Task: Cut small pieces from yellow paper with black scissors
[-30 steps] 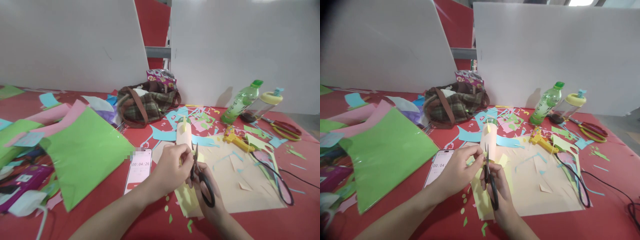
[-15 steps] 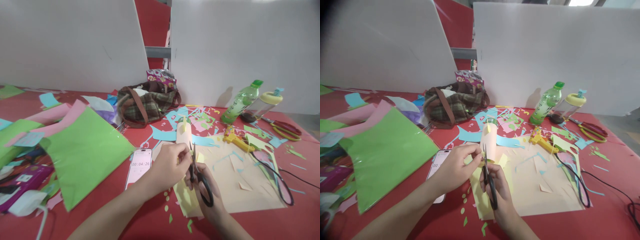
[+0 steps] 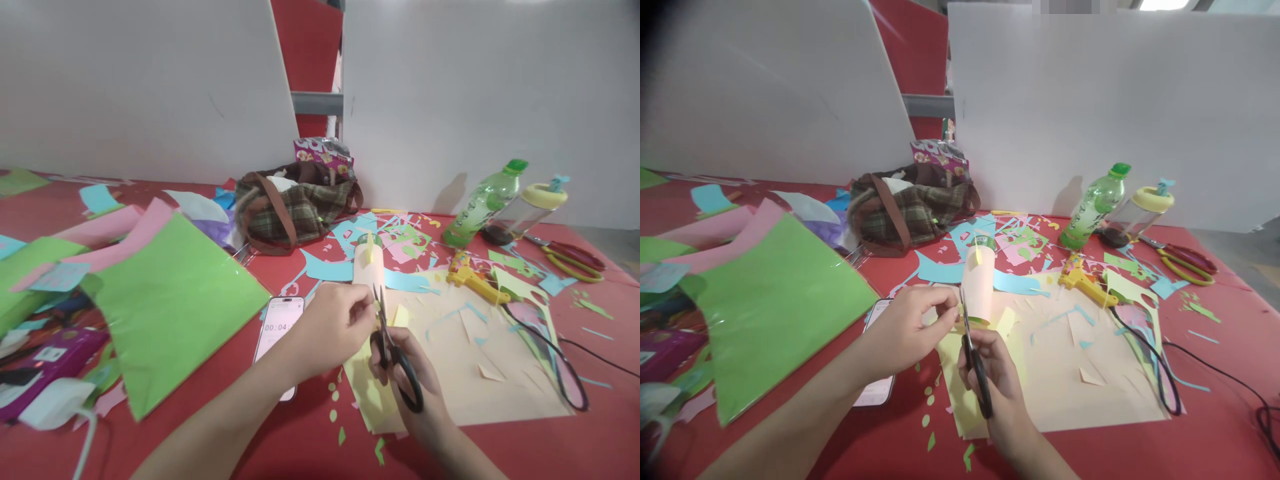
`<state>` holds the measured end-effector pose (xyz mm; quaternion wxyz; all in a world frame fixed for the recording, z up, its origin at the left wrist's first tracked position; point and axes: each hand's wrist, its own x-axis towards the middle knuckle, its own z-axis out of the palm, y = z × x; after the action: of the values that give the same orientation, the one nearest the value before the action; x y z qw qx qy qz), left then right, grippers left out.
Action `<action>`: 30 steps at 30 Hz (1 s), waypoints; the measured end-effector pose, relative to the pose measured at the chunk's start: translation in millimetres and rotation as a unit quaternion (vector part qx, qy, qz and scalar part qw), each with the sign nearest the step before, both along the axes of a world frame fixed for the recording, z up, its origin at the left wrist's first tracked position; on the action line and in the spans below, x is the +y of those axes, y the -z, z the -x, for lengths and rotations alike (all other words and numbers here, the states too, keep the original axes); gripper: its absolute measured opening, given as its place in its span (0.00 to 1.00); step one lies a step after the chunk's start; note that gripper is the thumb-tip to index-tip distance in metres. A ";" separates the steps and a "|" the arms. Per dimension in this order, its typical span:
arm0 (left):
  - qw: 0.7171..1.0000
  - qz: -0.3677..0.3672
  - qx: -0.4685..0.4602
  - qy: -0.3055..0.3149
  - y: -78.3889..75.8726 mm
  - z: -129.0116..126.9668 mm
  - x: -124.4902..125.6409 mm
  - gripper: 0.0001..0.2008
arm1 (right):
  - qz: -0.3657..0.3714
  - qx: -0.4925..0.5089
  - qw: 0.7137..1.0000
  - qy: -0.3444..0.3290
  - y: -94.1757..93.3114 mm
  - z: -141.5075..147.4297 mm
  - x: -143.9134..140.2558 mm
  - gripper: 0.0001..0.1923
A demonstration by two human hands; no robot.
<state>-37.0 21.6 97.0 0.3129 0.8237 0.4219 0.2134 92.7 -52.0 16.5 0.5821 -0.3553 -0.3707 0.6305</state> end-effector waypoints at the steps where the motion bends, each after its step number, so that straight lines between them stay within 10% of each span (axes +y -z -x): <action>1: 1.000 -0.001 0.003 0.001 0.0 1.1 0.2 0.09 | 0.003 0.001 1.000 -0.002 -0.4 0.2 -0.1 0.15; 23: 0.998 0.059 0.022 0.030 -11.7 12.9 7.1 0.09 | 0.017 0.000 1.000 -0.023 1.8 2.2 -0.2 0.12; 30: 0.990 0.033 0.069 0.117 -6.3 9.9 4.0 0.09 | -0.005 0.002 1.000 0.023 -0.4 3.3 3.4 0.26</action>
<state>-46.9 25.6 103.3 0.3327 0.8694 0.3504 0.1037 89.4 -48.5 16.9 0.5991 -0.3596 -0.3643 0.6156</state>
